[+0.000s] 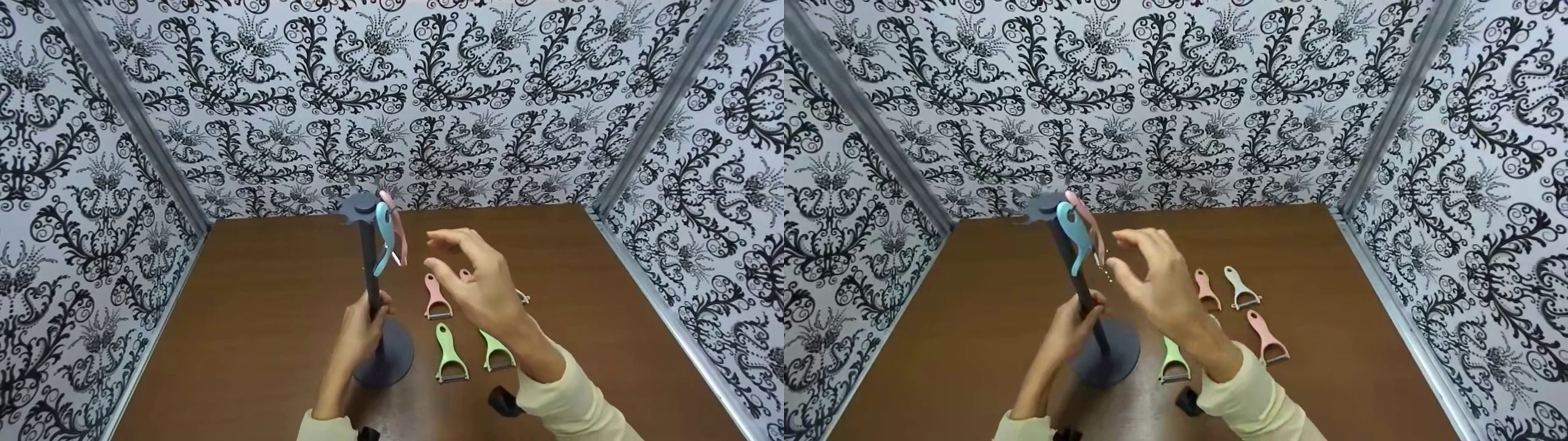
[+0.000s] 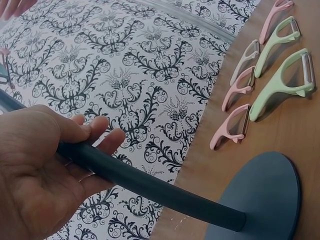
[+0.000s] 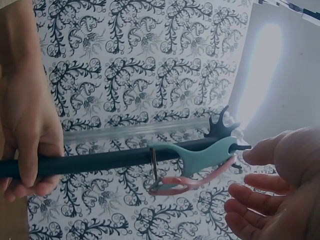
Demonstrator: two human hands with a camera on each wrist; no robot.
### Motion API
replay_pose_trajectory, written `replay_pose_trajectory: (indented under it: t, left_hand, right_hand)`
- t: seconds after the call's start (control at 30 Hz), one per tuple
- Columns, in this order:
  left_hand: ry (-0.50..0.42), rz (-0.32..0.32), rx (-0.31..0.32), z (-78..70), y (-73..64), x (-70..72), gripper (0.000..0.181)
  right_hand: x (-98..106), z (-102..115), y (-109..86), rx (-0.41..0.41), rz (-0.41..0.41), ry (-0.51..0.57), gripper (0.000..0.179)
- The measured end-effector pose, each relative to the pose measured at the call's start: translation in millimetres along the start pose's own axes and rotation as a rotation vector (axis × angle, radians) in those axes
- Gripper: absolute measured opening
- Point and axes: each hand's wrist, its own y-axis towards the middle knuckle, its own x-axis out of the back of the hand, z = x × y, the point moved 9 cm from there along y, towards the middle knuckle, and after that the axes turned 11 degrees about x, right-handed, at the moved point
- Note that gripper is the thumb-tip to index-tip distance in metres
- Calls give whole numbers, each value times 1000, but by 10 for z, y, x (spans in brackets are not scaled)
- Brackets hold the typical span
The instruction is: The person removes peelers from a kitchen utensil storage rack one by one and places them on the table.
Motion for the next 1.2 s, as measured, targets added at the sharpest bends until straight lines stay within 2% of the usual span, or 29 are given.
replay_pose_trajectory:
  t: [0.23,0.43,0.83,1.0,1.2]
  left_hand:
    - [4,14,-2,5,11,-5,13]
    - [8,12,-19,-8,8,-5,11]
    - [-18,53,7,-3,38,9,17]
    - [-21,54,10,-3,40,13,18]
    - [-4,62,35,21,39,1,19]
  right_hand:
    - [-98,8,72,-44,-12,55,32]
    - [-143,20,98,-40,-10,75,32]
    - [-268,31,155,-69,31,92,28]
    - [-343,44,159,-27,14,71,27]
    - [-389,107,159,55,-40,-54,29]
